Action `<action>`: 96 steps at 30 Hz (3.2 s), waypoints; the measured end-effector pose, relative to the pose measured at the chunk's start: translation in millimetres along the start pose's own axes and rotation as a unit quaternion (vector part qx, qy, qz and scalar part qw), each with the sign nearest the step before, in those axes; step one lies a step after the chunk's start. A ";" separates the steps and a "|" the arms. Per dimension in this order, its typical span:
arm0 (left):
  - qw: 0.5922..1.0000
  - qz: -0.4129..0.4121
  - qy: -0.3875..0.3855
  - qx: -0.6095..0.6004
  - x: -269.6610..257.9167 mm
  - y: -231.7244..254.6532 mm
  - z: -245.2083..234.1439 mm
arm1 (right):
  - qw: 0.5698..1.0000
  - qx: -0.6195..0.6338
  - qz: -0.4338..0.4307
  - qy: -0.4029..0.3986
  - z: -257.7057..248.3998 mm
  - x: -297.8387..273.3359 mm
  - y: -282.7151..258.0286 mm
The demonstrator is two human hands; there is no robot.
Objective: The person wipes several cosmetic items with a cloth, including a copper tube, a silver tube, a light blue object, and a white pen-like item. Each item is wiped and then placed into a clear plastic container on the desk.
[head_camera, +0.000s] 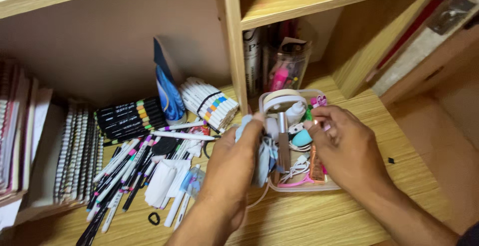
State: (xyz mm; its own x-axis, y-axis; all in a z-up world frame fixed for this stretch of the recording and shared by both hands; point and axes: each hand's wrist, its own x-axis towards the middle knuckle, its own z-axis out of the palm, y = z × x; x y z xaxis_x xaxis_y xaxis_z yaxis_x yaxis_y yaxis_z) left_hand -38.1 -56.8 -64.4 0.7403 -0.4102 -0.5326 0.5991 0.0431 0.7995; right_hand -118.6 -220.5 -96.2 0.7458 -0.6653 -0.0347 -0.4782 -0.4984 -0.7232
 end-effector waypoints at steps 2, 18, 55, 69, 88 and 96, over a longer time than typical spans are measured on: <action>0.998 0.055 -0.004 -0.006 2.2 -5.6 -2.0 | 0.991 0.086 0.057 -0.084 3.1 -5.2 -6.8; 0.991 0.007 0.073 0.113 -37.7 -10.1 -73.6 | 0.900 0.317 0.028 -0.297 42.6 -36.1 -42.2; 0.989 0.025 0.106 0.097 -31.1 -11.6 -130.5 | 0.893 0.264 0.032 -0.362 111.6 -54.4 -71.4; 0.994 0.076 0.075 0.010 -28.1 14.4 -79.5 | 0.861 0.378 0.075 -0.331 49.5 -26.2 -82.2; 0.970 0.203 -0.044 0.127 -32.2 0.6 -67.0 | 0.811 0.496 -0.007 -0.312 44.7 -31.1 -55.9; 0.953 0.184 0.041 0.237 -27.5 8.6 -50.3 | 0.831 0.435 -0.203 -0.283 43.1 -40.5 -62.9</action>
State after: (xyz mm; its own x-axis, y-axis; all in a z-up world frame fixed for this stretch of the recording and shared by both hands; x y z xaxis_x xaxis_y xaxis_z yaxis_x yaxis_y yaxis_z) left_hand -38.0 0.7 -56.9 0.9068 -0.3733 -0.1960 0.1029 -0.2548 0.9615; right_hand -98.8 -138.2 -79.0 0.9801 -0.0500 0.1923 0.1974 0.1357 -0.9709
